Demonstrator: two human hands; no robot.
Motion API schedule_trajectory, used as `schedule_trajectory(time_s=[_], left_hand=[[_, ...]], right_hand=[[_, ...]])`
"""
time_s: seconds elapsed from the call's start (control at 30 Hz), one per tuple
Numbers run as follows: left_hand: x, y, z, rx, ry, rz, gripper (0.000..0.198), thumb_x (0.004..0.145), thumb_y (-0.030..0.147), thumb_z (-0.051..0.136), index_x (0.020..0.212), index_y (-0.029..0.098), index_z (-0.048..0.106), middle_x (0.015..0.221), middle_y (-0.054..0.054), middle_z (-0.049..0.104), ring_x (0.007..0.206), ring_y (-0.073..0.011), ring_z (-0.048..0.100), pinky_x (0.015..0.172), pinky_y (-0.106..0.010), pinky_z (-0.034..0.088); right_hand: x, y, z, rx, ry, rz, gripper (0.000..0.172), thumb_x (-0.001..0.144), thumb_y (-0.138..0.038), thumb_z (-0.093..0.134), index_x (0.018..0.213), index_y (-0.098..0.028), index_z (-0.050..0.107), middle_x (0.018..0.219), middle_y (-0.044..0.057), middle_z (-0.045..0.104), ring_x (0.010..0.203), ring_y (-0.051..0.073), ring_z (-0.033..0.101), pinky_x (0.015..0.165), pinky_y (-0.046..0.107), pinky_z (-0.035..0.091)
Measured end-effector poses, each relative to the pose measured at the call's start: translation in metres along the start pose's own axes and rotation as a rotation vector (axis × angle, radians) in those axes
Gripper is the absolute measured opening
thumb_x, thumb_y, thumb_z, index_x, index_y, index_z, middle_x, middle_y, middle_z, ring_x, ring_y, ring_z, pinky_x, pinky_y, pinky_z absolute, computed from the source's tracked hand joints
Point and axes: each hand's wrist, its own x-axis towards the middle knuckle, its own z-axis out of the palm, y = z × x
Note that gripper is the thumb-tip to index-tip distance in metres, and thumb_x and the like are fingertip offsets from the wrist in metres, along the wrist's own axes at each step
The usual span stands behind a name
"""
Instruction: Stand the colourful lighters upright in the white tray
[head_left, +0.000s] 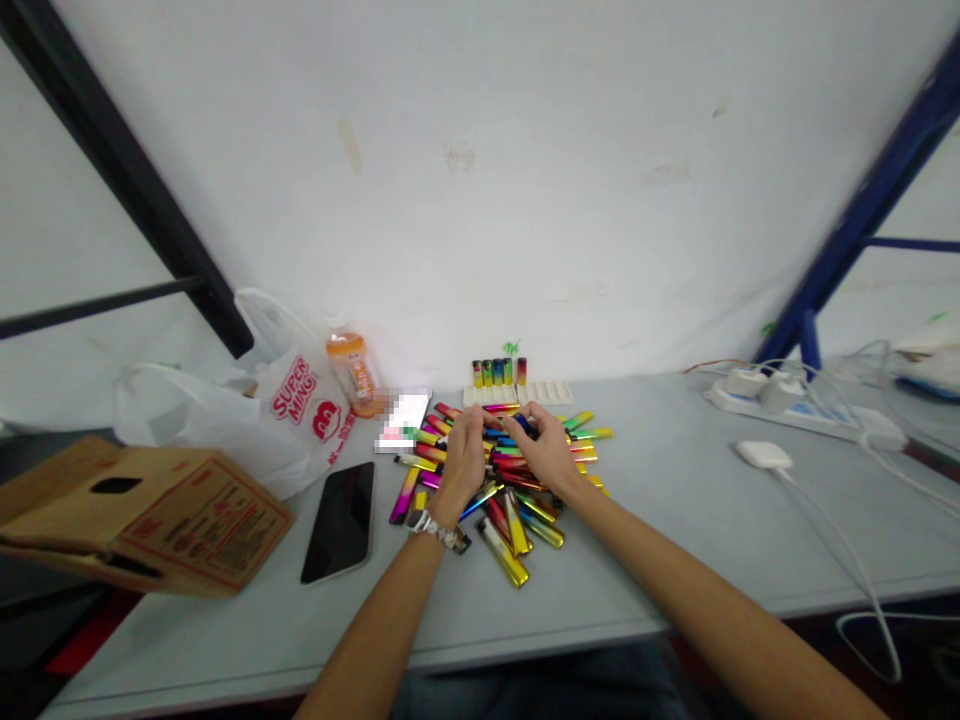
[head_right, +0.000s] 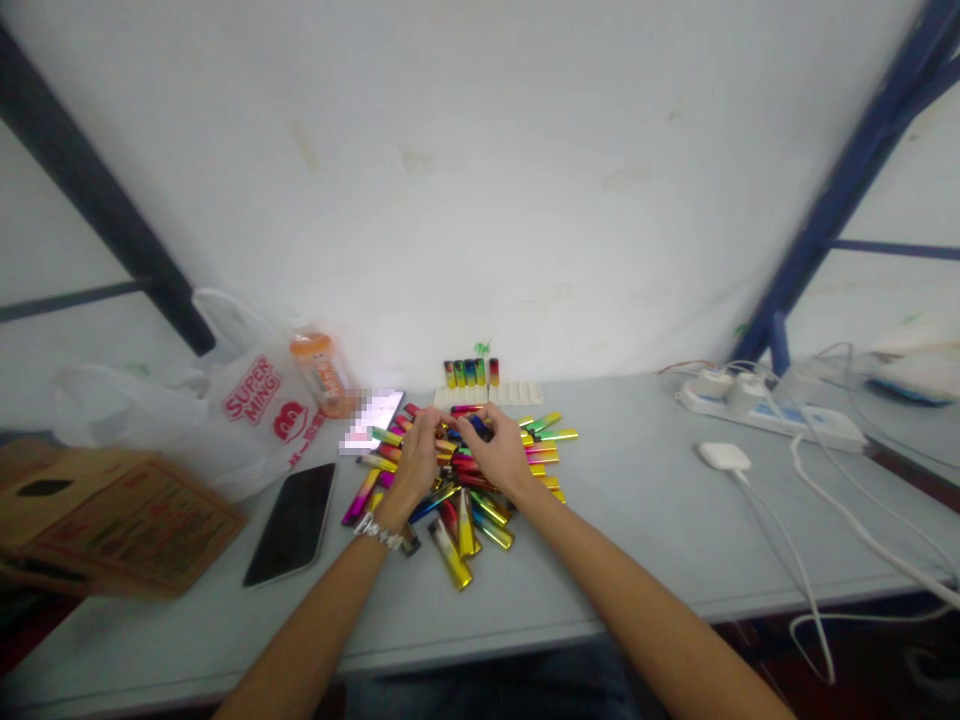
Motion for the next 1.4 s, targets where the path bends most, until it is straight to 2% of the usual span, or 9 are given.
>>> schedule_trajectory(time_s=[0.13,0.27,0.43,0.6,0.73,0.93,1.13,1.3,1.4], left_hand=[[0.000,0.000,0.000,0.013,-0.013,-0.007,0.054,0.100,0.046,0.024,0.077,0.020,0.064,0.087,-0.005,0.064,0.093,-0.0208,0.058,0.097,-0.036,0.044],[-0.001,0.001,0.000,0.021,-0.022,-0.006,0.054,0.101,0.045,0.023,0.077,0.020,0.064,0.087,-0.005,0.064,0.093,-0.0208,0.058,0.097,-0.036,0.044],[0.000,0.000,0.000,0.021,-0.015,-0.007,0.053,0.101,0.047,0.023,0.078,0.021,0.064,0.090,-0.005,0.066,0.093,-0.0209,0.058,0.097,-0.036,0.044],[0.000,0.000,0.000,0.039,-0.016,-0.002,0.056,0.101,0.049,0.022,0.075,0.021,0.063,0.090,-0.005,0.067,0.093,-0.0209,0.059,0.097,-0.036,0.044],[0.000,0.001,0.000,0.032,-0.034,0.009,0.057,0.101,0.048,0.022,0.074,0.021,0.065,0.090,-0.005,0.067,0.093,-0.0210,0.059,0.098,-0.037,0.044],[-0.002,-0.001,0.003,0.013,-0.060,0.009,0.057,0.101,0.048,0.023,0.074,0.021,0.065,0.091,-0.006,0.068,0.095,-0.0216,0.059,0.099,-0.038,0.044],[-0.001,-0.006,0.003,0.004,-0.051,-0.002,0.056,0.100,0.047,0.025,0.071,0.021,0.065,0.091,-0.006,0.069,0.095,-0.0221,0.060,0.099,-0.039,0.044],[-0.001,-0.005,0.003,0.003,-0.058,-0.007,0.058,0.100,0.049,0.024,0.070,0.021,0.065,0.088,-0.005,0.068,0.093,-0.0220,0.060,0.099,-0.039,0.044],[-0.002,-0.004,0.004,0.018,-0.064,-0.011,0.058,0.100,0.049,0.023,0.070,0.022,0.065,0.087,-0.005,0.067,0.094,-0.0221,0.060,0.099,-0.039,0.044]], right_hand=[[-0.001,0.000,0.001,-0.114,-0.001,-0.027,0.017,0.084,-0.032,0.054,0.073,-0.020,0.053,0.062,-0.005,0.048,0.060,0.013,0.044,0.059,0.026,0.032],[-0.001,0.000,0.001,-0.126,0.008,-0.028,0.011,0.081,-0.027,0.052,0.073,-0.020,0.054,0.064,-0.005,0.050,0.061,0.013,0.044,0.060,0.026,0.032],[-0.003,-0.001,0.003,-0.048,0.008,-0.004,0.017,0.086,-0.035,0.054,0.075,-0.022,0.053,0.066,-0.004,0.052,0.062,0.015,0.046,0.060,0.026,0.035],[0.007,0.002,-0.005,0.024,-0.028,-0.064,0.028,0.090,-0.048,0.056,0.085,-0.022,0.062,0.080,0.001,0.062,0.077,0.017,0.055,0.074,0.029,0.043],[0.032,0.016,-0.026,-0.106,0.092,-0.119,0.031,0.081,-0.050,0.068,0.084,-0.020,0.072,0.087,0.005,0.064,0.077,0.017,0.055,0.076,0.031,0.045],[0.089,0.053,-0.058,-0.153,0.019,-0.021,0.033,0.079,-0.046,0.067,0.093,-0.017,0.074,0.072,0.003,0.069,0.057,0.015,0.056,0.059,0.028,0.044],[0.135,0.074,-0.058,-0.382,0.029,-0.136,0.022,0.076,-0.029,0.068,0.094,-0.016,0.069,0.083,0.004,0.072,0.066,0.014,0.061,0.069,0.028,0.047],[0.153,0.083,-0.053,-0.526,-0.041,-0.172,0.007,0.077,-0.023,0.066,0.080,-0.017,0.066,0.076,0.002,0.069,0.069,0.015,0.060,0.071,0.027,0.045],[0.161,0.085,-0.053,-0.584,-0.078,-0.173,0.005,0.077,-0.021,0.066,0.075,-0.017,0.068,0.073,0.002,0.069,0.068,0.015,0.059,0.071,0.027,0.043]])
